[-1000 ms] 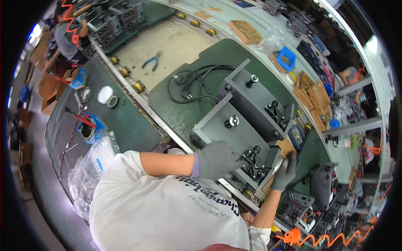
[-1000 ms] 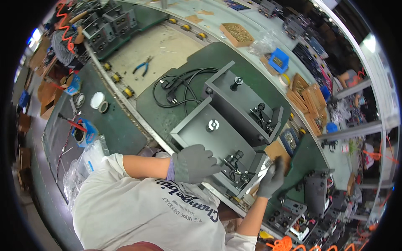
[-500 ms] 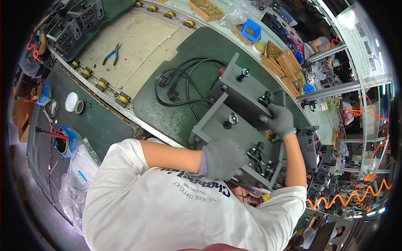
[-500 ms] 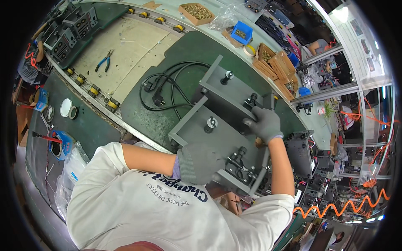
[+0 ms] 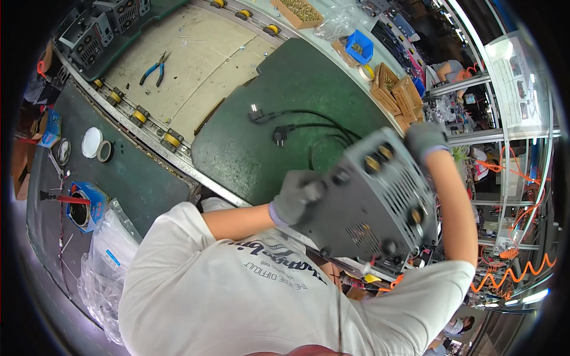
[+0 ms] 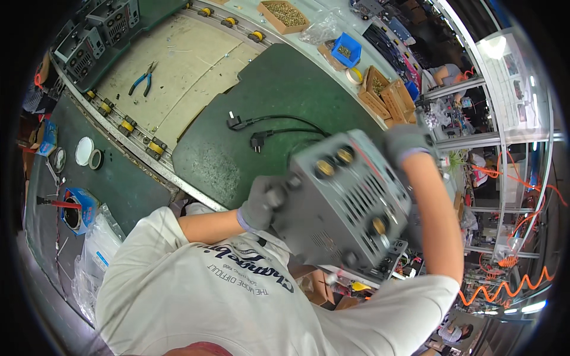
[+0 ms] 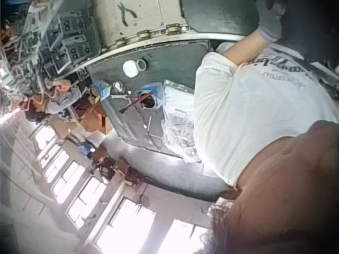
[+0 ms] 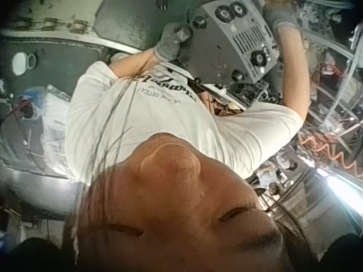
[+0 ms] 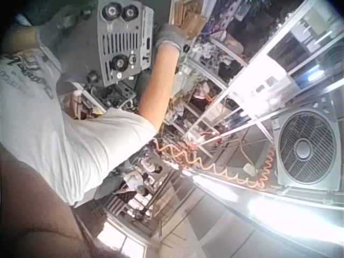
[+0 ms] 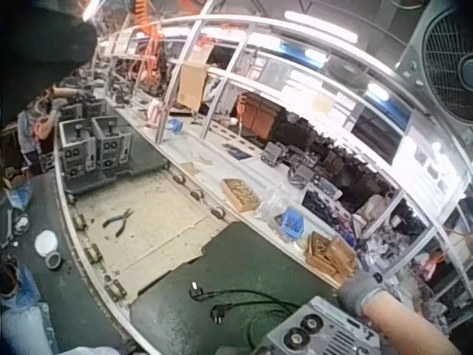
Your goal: The person assembles an electronic device by connecting wires and securing internal components. They use a power drill to fasten screws into the metal casing and organize the wiring inside the unit. The task involves handling a circuit board, a metal chassis, and various connectors.
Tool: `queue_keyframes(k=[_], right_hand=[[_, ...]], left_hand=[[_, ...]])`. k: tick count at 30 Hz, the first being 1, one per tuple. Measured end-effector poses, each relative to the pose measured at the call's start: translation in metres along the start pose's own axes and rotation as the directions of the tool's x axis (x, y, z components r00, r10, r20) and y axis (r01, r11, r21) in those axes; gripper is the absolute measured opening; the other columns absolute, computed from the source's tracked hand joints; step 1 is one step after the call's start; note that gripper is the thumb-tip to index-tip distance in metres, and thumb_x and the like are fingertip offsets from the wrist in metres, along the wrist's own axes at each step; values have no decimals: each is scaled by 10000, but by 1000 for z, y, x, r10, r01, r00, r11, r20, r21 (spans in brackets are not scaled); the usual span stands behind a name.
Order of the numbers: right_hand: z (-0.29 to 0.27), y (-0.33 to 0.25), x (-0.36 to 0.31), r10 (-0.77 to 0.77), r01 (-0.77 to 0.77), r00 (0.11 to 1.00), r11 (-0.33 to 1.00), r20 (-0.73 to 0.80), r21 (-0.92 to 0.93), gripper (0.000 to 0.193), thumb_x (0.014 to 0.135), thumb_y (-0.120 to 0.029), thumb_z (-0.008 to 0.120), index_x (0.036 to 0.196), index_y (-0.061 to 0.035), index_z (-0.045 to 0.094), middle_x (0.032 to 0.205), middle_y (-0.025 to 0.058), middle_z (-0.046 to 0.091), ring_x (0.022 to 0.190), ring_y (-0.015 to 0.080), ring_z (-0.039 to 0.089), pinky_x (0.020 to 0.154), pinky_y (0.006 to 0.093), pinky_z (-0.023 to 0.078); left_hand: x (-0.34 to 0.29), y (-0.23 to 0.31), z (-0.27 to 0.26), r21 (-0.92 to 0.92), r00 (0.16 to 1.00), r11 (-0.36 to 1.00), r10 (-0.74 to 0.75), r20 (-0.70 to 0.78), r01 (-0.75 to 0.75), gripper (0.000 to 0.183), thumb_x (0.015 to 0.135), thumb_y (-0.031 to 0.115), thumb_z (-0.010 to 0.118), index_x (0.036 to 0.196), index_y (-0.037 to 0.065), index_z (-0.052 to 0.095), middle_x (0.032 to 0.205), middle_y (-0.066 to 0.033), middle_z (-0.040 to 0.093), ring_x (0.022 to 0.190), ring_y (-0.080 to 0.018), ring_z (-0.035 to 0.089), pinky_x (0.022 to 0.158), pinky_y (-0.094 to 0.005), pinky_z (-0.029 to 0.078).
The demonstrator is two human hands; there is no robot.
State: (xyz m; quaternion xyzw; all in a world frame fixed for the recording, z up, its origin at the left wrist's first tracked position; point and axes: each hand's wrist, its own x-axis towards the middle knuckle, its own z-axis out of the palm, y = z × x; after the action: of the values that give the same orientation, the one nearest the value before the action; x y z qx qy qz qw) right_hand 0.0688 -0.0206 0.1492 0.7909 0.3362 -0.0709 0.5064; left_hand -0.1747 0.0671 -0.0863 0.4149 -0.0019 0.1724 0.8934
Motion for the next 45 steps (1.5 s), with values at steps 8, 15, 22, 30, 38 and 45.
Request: queue_keyframes(k=[8, 15, 22, 30, 38, 45], right_hand=[[-92, -59, 110, -456, 374, 848, 876, -269, -305, 182, 845, -166, 648, 964, -164, 786, 1038, 76, 728, 1066, 253, 661, 953, 354, 474], [-49, -63, 109, -101, 486, 586, 838, -804, 249, 175, 843, -239, 685, 975, -129, 720, 999, 46, 681, 1062, 264, 612, 915, 436, 482], [-36, -155, -94, 50, 585, 752, 410, -657, 700, 451, 803, -448, 748, 1016, -58, 670, 886, 132, 652, 811, 334, 657, 714, 420, 523], [19, -135, -109, 267, 544, 780, 158, -567, 824, 316, 749, -333, 763, 855, -67, 629, 743, 134, 545, 674, 363, 566, 606, 438, 451], [25, -95, -139, 136, 558, 732, 443, -668, 702, 268, 665, -229, 747, 797, -53, 595, 713, 129, 508, 633, 342, 535, 562, 429, 412], [26, -155, -116, 10, 550, 758, 529, -653, 646, 257, 718, -208, 728, 927, -115, 611, 835, 83, 604, 771, 304, 631, 620, 449, 492]], left_hand=[[15, -32, -69, -585, 966, 811, -146, -215, -7, 895, 944, 752, 356, 1483, 37, 354, 1407, -192, 507, 1239, -312, 572, 1055, -457, 487], [26, -22, -65, -667, 957, 744, -220, -187, 40, 1181, 778, 943, 222, 1508, 20, 319, 1445, -236, 467, 1270, -400, 541, 1040, -535, 489], [20, -45, -71, -695, 971, 719, -174, -167, 10, 1109, 812, 914, 264, 1489, 41, 361, 1414, -199, 509, 1249, -343, 562, 1055, -475, 480], [29, 0, -86, 582, 900, 713, 165, 402, -391, 726, 951, 605, 442, 1443, 72, 465, 1448, -157, 508, 1346, -327, 491, 1138, -474, 383], [108, 43, -140, 681, 907, -608, -183, 380, -408, 408, 936, 318, 557, 1332, 238, 607, 1370, -28, 580, 1412, -226, 377, 1195, -534, 209], [205, 115, -193, 940, 993, -341, -98, -60, 23, 398, 981, 276, 491, 1364, 223, 588, 1320, -103, 632, 1229, -296, 591, 1073, -438, 414]])
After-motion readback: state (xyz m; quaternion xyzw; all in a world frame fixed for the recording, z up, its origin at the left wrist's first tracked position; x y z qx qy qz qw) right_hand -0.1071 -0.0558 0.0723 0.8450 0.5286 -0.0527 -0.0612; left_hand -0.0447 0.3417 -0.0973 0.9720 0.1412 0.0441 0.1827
